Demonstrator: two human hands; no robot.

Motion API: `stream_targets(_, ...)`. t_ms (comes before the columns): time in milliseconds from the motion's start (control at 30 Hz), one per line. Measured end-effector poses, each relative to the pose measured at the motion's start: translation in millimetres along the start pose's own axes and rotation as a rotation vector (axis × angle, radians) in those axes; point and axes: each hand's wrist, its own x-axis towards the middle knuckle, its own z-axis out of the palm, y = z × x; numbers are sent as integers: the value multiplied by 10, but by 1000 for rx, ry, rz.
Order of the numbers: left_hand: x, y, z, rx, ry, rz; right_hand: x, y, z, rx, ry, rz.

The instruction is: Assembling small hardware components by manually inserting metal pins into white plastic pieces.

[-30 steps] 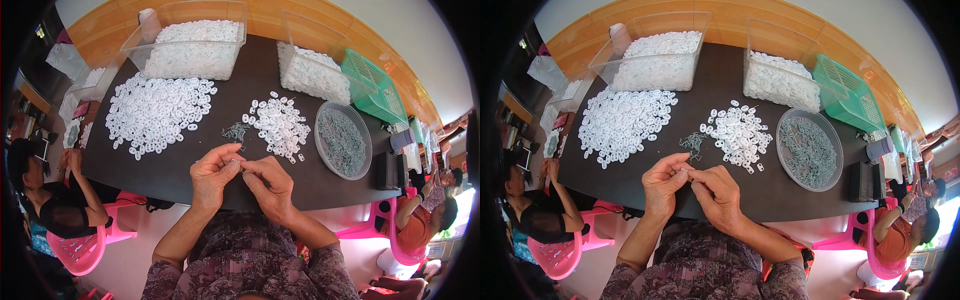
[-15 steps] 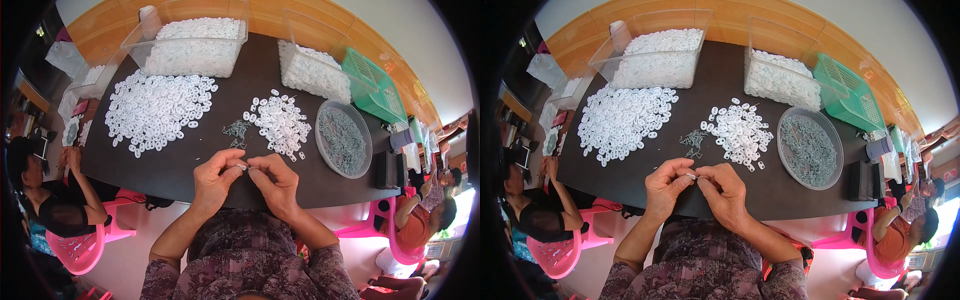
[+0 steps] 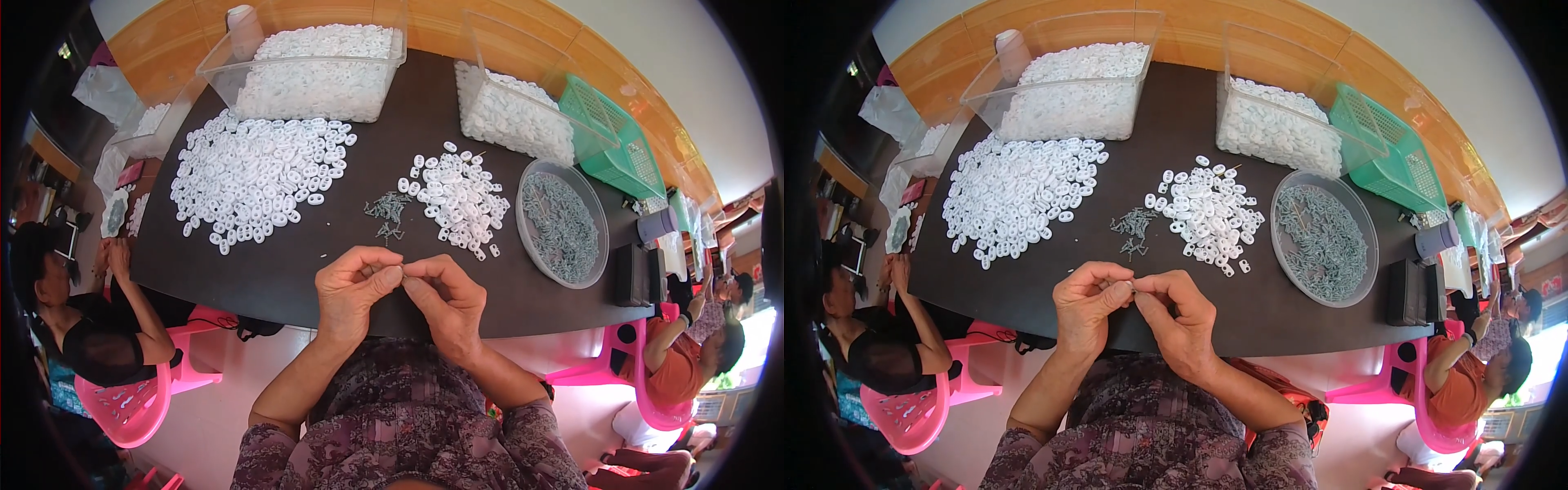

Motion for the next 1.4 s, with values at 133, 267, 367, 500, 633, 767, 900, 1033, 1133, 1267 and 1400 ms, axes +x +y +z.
stream_targets(133,-13,6,39,-66,12,-27,25,-9,-19,102,-22,72)
stream_targets(267,-28,-7,8,23,14,5,32,-25,-62,141,-39,157)
stream_targets(367,-42,22,-1,58,20,-17,46,0,-101,22,-47,163)
stream_targets(500,-36,53,12,99,3,-31,55,13,-119,1,-54,173)
stream_targets(633,-33,62,6,125,-9,2,69,6,-125,-30,-91,161)
stream_targets(767,-34,74,-9,203,-35,27,87,13,-145,-72,-122,155)
stream_targets(900,-43,81,-6,233,-20,-19,105,-16,-140,-106,-130,156)
stream_targets(1033,-59,88,10,193,29,-40,119,-37,-130,-186,-144,128)
stream_targets(1133,-65,75,-9,363,19,41,125,-20,-131,-239,-152,73)
stream_targets(1267,-80,49,5,534,9,178,134,-22,-134,-281,-163,30)
stream_targets(1400,-106,-23,4,434,61,143,131,-22,-130,-271,-161,54)
